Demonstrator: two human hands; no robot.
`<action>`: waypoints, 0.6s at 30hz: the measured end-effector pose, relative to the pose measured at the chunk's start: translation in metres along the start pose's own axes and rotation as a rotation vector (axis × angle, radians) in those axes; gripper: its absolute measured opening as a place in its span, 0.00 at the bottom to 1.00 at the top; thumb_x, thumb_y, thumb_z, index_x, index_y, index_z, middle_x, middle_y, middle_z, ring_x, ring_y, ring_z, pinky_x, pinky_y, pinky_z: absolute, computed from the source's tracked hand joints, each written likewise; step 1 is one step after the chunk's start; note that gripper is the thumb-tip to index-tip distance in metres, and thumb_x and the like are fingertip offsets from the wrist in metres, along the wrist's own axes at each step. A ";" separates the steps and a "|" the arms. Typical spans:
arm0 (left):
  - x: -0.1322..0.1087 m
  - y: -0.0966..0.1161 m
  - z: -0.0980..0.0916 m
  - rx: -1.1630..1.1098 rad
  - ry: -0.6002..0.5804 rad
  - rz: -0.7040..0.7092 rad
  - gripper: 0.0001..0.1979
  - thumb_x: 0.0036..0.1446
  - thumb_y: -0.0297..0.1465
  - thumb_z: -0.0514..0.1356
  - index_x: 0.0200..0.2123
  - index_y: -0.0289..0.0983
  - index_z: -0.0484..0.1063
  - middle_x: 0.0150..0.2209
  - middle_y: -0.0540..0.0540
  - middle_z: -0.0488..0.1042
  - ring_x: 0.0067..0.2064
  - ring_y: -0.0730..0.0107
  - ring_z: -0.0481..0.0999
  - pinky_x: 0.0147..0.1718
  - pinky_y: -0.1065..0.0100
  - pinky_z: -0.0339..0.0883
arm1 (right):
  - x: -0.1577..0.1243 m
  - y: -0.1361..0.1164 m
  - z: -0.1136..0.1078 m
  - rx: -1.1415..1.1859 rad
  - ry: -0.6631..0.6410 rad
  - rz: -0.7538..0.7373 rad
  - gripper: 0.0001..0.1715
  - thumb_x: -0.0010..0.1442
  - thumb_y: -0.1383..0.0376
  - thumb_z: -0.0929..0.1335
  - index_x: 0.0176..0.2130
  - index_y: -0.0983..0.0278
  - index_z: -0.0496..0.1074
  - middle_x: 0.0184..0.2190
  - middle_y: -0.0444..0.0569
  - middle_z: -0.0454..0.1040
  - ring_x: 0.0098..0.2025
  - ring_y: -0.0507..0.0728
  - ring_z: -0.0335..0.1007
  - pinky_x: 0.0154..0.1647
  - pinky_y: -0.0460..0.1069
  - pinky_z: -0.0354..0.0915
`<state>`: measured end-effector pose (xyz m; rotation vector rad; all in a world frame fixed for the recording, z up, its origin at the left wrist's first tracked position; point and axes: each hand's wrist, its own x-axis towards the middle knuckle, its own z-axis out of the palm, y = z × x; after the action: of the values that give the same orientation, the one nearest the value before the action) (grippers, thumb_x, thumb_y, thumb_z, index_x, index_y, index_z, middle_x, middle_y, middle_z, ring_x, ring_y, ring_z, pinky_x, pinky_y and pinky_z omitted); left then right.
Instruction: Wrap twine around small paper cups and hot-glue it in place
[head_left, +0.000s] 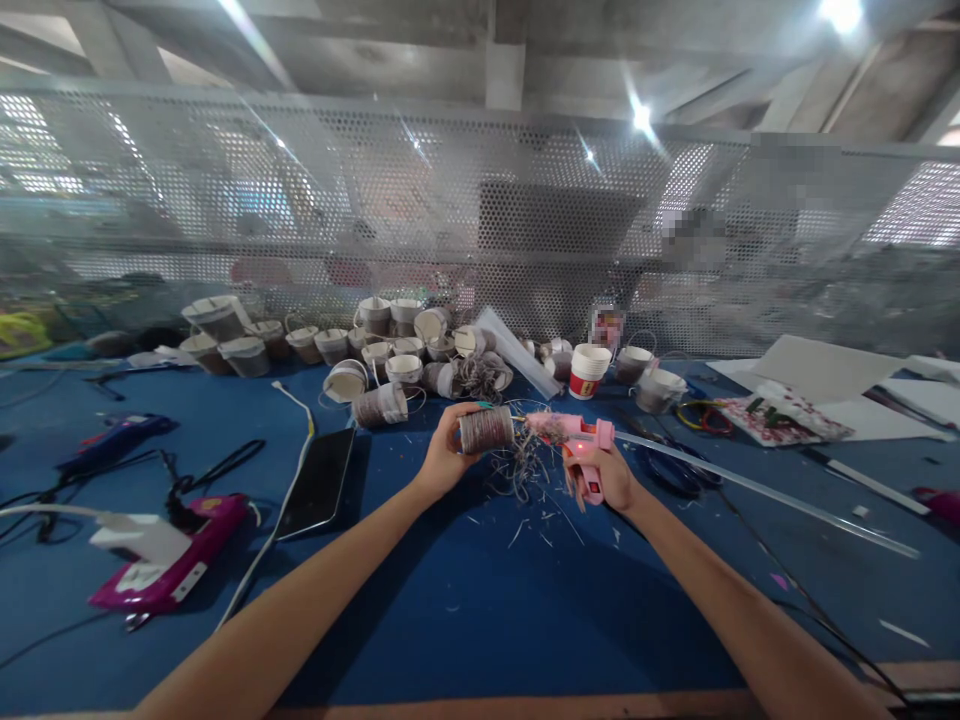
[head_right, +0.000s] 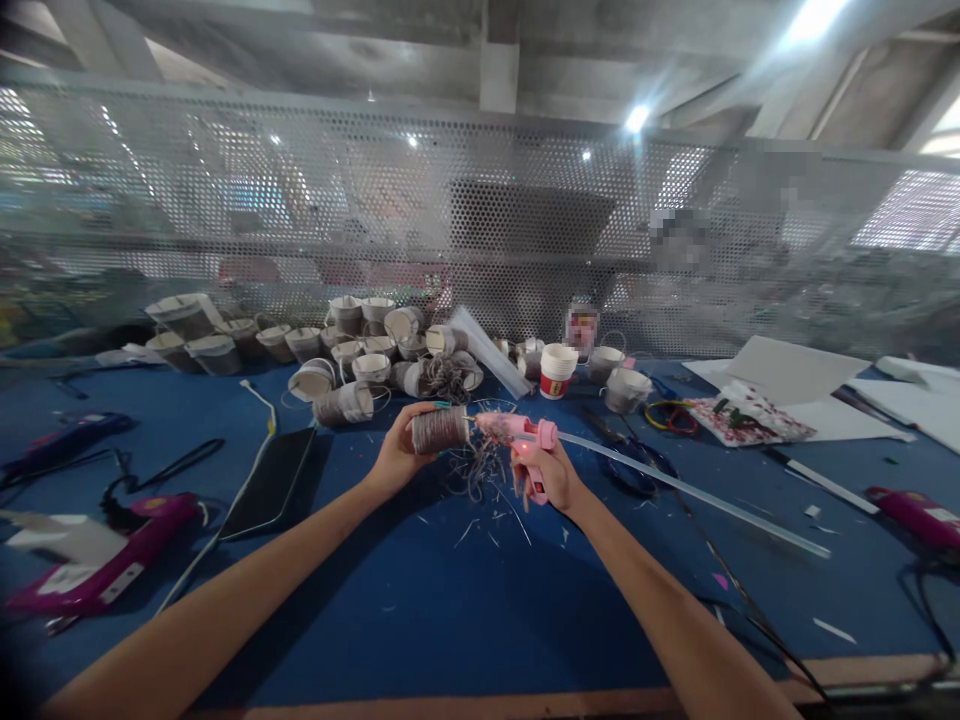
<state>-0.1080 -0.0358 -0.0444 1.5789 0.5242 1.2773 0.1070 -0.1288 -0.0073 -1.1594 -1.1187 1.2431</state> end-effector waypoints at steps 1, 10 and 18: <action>0.000 -0.001 0.000 0.003 0.002 0.001 0.29 0.34 0.20 0.65 0.44 0.39 0.63 0.47 0.44 0.66 0.49 0.61 0.67 0.43 0.64 0.62 | 0.000 0.000 0.000 0.005 0.004 0.000 0.07 0.38 0.63 0.65 0.17 0.66 0.65 0.09 0.43 0.65 0.08 0.49 0.56 0.07 0.43 0.53; 0.000 -0.001 0.000 0.020 0.007 0.001 0.29 0.35 0.19 0.65 0.43 0.39 0.64 0.47 0.43 0.66 0.49 0.61 0.67 0.44 0.63 0.62 | 0.001 0.001 -0.001 -0.011 0.023 0.000 0.07 0.38 0.64 0.64 0.16 0.66 0.64 0.08 0.42 0.64 0.08 0.49 0.56 0.07 0.43 0.52; 0.000 -0.002 -0.001 0.016 0.009 -0.003 0.30 0.34 0.19 0.65 0.44 0.39 0.63 0.48 0.43 0.66 0.48 0.62 0.68 0.44 0.63 0.63 | 0.000 -0.002 0.000 -0.015 0.025 -0.001 0.07 0.38 0.64 0.64 0.15 0.66 0.65 0.08 0.43 0.64 0.08 0.48 0.55 0.07 0.42 0.51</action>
<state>-0.1087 -0.0345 -0.0458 1.5855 0.5439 1.2817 0.1069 -0.1292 -0.0053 -1.1827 -1.1118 1.2179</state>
